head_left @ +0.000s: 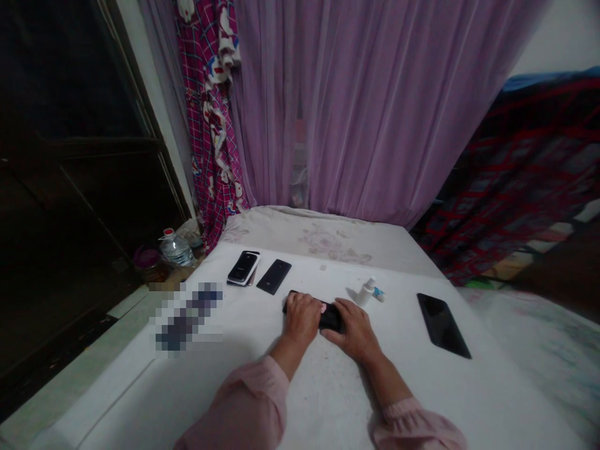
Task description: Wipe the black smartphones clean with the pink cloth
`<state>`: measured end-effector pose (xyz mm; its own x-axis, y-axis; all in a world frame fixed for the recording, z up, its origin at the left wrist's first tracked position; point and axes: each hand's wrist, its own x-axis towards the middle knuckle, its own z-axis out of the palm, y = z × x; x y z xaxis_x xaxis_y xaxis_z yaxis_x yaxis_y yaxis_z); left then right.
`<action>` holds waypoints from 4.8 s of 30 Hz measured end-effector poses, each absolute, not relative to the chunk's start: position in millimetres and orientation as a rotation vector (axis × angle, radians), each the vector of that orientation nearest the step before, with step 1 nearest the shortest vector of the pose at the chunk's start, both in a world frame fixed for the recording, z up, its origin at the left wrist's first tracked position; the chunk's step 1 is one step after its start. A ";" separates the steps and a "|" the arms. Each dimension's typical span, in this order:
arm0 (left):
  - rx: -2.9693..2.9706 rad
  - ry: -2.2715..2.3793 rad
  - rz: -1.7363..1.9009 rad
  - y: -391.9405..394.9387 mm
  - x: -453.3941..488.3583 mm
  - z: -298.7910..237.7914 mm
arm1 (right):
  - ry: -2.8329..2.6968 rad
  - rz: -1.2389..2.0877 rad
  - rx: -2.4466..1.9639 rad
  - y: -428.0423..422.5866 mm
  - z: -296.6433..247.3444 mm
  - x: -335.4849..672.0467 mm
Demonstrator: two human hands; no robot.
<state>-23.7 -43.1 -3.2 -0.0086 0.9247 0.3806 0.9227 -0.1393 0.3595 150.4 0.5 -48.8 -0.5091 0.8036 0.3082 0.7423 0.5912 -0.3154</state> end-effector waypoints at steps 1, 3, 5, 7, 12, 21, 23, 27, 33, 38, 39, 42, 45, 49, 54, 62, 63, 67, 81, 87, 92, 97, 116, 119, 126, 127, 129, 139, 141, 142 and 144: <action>2.211 2.044 0.840 -41.8 -19.5 -2.7 | -2.410 0.206 -1.236 0.9 -49.0 150.7; 2.215 2.022 0.818 -39.5 -17.5 -3.0 | -2.415 0.210 -1.233 0.9 -48.9 151.1; 2.216 2.018 0.822 -38.1 -23.7 -4.5 | -2.406 0.203 -1.231 0.1 -48.2 150.9; 2.202 2.048 0.849 -38.1 -35.2 -6.8 | -2.397 0.192 -1.228 -1.0 -47.4 150.5; 2.182 2.148 0.924 -42.9 -63.3 -13.0 | -2.391 0.167 -1.216 -1.8 -47.9 150.4; 2.107 2.160 1.006 -45.7 -72.3 -24.2 | -2.386 0.175 -1.208 -2.4 -47.7 150.5; 2.111 2.127 1.027 -45.5 -73.2 -26.3 | -2.393 0.194 -1.204 -2.5 -46.9 150.6; 2.102 2.099 1.052 -49.5 -74.5 -27.7 | -2.403 0.229 -1.216 -3.0 -44.6 151.0; 2.059 2.093 1.111 -60.1 -75.6 -29.1 | -2.426 0.251 -1.204 -3.9 -43.7 151.9; 2.022 2.080 1.129 -61.9 -75.7 -28.9 | -2.423 0.255 -1.181 -2.5 -47.8 153.1; 2.019 2.087 1.122 -61.9 -75.7 -28.6 | -2.426 0.256 -1.183 -2.2 -48.7 153.3; 2.001 2.109 1.108 -62.3 -75.8 -27.2 | -2.438 0.260 -1.201 -1.3 -51.1 153.9; 1.986 2.105 1.115 -64.0 -75.5 -24.2 | -2.441 0.260 -1.212 -0.3 -52.9 154.5; 2.066 2.066 1.089 -67.4 -69.9 -17.6 | -2.439 0.261 -1.197 0.8 -55.0 154.4; 2.244 1.909 0.992 -69.6 -52.6 -15.0 | -2.448 0.248 -1.134 -2.8 -56.0 148.7; 2.179 2.015 0.953 -65.5 -62.6 -15.9 | -2.471 0.289 -1.139 -9.1 -49.5 143.4; 2.161 2.047 0.962 -64.7 -67.5 -16.0 | -2.469 0.292 -1.141 -9.3 -48.6 143.5; 2.109 2.159 0.993 -61.2 -84.5 -17.7 | -2.456 0.293 -1.126 -10.6 -46.1 142.9; 2.162 2.076 0.877 -51.1 -44.4 -8.4 | -2.431 0.273 -1.135 -10.2 -46.5 141.9; 2.220 1.982 0.880 -50.4 -39.9 -11.7 | -2.447 0.257 -1.127 -9.6 -48.3 143.3; 2.153 2.075 0.908 -48.0 -62.2 -12.3 | -2.446 0.260 -1.125 -9.6 -49.1 143.6; 2.062 2.207 0.933 -47.2 -85.6 -16.1 | -2.445 0.288 -1.163 -10.4 -45.7 143.2; 2.187 1.933 0.829 -54.4 -34.8 -6.1 | -2.446 0.200 -1.106 -8.1 -52.3 145.2; 2.222 1.902 0.834 -54.6 -39.2 -6.2 | -2.440 0.206 -1.109 -8.1 -51.5 145.0; 2.142 2.077 0.906 -54.8 -64.7 -9.5 | -2.452 0.238 -1.105 -7.9 -49.7 146.0; 2.134 2.103 0.909 -54.8 -70.1 -10.7 | -2.450 0.243 -1.105 -7.9 -49.6 146.0; 2.107 2.156 0.912 -55.0 -80.0 -12.8 | -2.448 0.253 -1.104 -7.8 -49.4 145.9; 2.120 2.115 0.922 -55.6 -68.6 -11.0 | -2.430 0.253 -1.091 -7.3 -51.3 146.6; 2.149 2.059 0.937 -56.1 -61.1 -11.6 | -2.434 0.244 -1.087 -7.0 -51.7 146.9; 2.163 2.032 0.947 -56.5 -58.1 -12.3 | -2.437 0.238 -1.086 -6.9 -51.9 147.1; 2.196 1.969 0.963 -57.5 -54.0 -14.1 | -2.441 0.225 -1.083 -6.7 -52.4 147.3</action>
